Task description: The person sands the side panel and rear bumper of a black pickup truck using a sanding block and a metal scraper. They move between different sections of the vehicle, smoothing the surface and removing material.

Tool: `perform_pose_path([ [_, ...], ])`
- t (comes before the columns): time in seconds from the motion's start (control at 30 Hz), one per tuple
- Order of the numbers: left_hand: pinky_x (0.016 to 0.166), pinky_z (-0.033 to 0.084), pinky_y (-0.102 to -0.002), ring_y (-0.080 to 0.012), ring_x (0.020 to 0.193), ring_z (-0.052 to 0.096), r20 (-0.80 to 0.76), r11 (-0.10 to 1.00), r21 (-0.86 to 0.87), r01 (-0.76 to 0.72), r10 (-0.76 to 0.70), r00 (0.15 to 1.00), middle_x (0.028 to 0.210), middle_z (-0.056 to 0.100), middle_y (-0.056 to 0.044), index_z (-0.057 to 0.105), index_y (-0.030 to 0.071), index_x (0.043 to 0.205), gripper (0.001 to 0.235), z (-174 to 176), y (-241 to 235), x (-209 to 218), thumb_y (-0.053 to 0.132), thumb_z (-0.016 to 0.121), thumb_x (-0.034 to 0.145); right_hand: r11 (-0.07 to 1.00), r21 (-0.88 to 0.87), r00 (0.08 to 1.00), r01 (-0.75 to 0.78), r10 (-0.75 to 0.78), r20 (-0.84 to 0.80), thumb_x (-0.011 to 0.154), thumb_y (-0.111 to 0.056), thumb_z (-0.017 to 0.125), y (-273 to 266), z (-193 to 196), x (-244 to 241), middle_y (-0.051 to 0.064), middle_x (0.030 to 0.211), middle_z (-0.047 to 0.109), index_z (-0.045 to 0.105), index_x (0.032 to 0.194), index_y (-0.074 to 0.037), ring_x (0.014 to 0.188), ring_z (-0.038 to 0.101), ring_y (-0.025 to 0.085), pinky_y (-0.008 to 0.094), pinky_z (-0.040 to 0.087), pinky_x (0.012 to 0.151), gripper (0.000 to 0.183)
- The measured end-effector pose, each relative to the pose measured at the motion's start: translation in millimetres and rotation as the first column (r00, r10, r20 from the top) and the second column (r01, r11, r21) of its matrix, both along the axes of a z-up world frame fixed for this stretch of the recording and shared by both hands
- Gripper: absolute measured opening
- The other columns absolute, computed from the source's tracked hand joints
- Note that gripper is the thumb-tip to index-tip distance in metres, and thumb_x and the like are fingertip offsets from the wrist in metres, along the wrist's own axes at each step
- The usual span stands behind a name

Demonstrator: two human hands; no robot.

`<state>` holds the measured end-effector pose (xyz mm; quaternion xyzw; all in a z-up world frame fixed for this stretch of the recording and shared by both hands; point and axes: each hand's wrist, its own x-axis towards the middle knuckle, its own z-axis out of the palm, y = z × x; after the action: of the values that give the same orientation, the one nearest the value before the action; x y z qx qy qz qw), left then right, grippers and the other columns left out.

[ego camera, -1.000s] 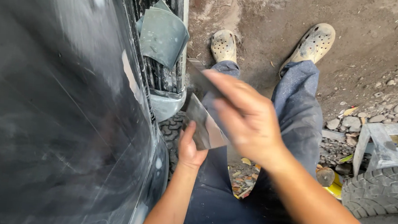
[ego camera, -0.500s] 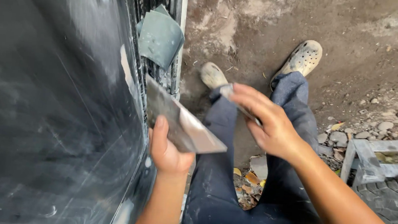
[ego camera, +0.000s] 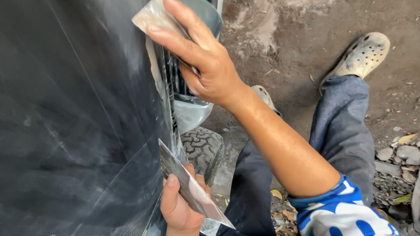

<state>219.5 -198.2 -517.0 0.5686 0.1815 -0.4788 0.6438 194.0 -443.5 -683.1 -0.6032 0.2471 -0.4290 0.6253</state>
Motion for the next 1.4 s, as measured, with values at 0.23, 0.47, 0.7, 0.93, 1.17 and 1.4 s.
perform_pose_path([
  [0.23, 0.059, 0.055, -0.036, -0.0224, 0.076, 0.063, -0.086, 0.993, -0.114, 0.013, -0.022, 0.996, 0.099, 0.057, -0.007, 0.06, 0.013, 0.137, 0.034, 3.2, 27.6, 6.5, 0.027, 0.058, 0.106, 0.996, -0.03, 0.997, 0.082, -0.081, 0.014, 0.099, 0.02, 0.065, 37.3, -24.1, 25.2, 0.014, 0.165, 0.035, 0.06, 0.152, -0.021, 0.157, 0.038, 0.03, 0.035, 0.03, 0.127, 0.067],
  [0.47, 0.058, 0.055, -0.036, -0.022, 0.076, 0.063, -0.11, 0.993, -0.114, 0.032, -0.045, 0.993, 0.099, 0.057, -0.006, 0.059, 0.013, 0.134, 0.032, -5.1, 35.4, 13.3, 0.027, 0.058, 0.106, 0.988, -0.011, 0.986, 0.154, -0.153, 0.068, 0.098, 0.012, 0.078, 83.7, -33.4, 40.7, 0.014, 0.167, 0.036, 0.063, 0.143, -0.022, 0.154, 0.038, 0.032, 0.041, 0.032, 0.131, 0.059],
  [0.7, 0.057, 0.055, -0.036, -0.0215, 0.073, 0.063, -0.119, 0.992, -0.112, 0.051, -0.064, 0.991, 0.095, 0.056, -0.007, 0.058, 0.012, 0.132, 0.03, -12.9, 43.8, 18.6, 0.027, 0.058, 0.106, 0.992, 0.019, 0.982, 0.128, -0.13, 0.136, 0.095, 0.01, 0.079, 121.1, -41.2, 45.5, 0.015, 0.166, 0.034, 0.059, 0.143, -0.03, 0.154, 0.036, 0.038, 0.045, 0.033, 0.129, 0.065],
  [0.93, 0.055, 0.055, -0.036, -0.0219, 0.073, 0.063, -0.139, 0.99, -0.126, 0.061, -0.079, 0.987, 0.095, 0.056, -0.007, 0.057, 0.012, 0.132, 0.031, -19.1, 50.5, 17.5, 0.027, 0.058, 0.105, 0.993, 0.058, 0.978, 0.1, -0.109, 0.176, 0.096, 0.001, 0.084, 159.5, -42.4, 44.7, 0.016, 0.163, 0.036, 0.056, 0.141, -0.03, 0.151, 0.039, 0.04, 0.048, 0.035, 0.126, 0.062],
  [1.17, 0.056, 0.055, -0.035, -0.0218, 0.074, 0.064, -0.162, 0.987, -0.148, 0.056, -0.08, 0.984, 0.096, 0.058, -0.007, 0.057, 0.011, 0.132, 0.029, -19.2, 57.2, 12.0, 0.025, 0.058, 0.106, 0.991, 0.103, 0.979, 0.085, -0.102, 0.174, 0.098, -0.001, 0.083, 189.4, -34.4, 35.4, 0.016, 0.161, 0.039, 0.057, 0.141, -0.031, 0.149, 0.041, 0.04, 0.046, 0.038, 0.124, 0.058],
  [1.4, 0.056, 0.053, -0.036, -0.0214, 0.074, 0.063, -0.152, 0.988, -0.139, 0.071, -0.093, 0.984, 0.097, 0.058, -0.006, 0.058, 0.012, 0.131, 0.029, -12.7, 58.5, 2.6, 0.027, 0.057, 0.107, 0.98, 0.189, 0.991, -0.058, 0.034, 0.126, 0.091, -0.002, 0.081, 197.8, -21.2, -8.4, 0.017, 0.158, 0.043, 0.057, 0.141, -0.027, 0.149, 0.045, 0.04, 0.046, 0.039, 0.122, 0.061],
])
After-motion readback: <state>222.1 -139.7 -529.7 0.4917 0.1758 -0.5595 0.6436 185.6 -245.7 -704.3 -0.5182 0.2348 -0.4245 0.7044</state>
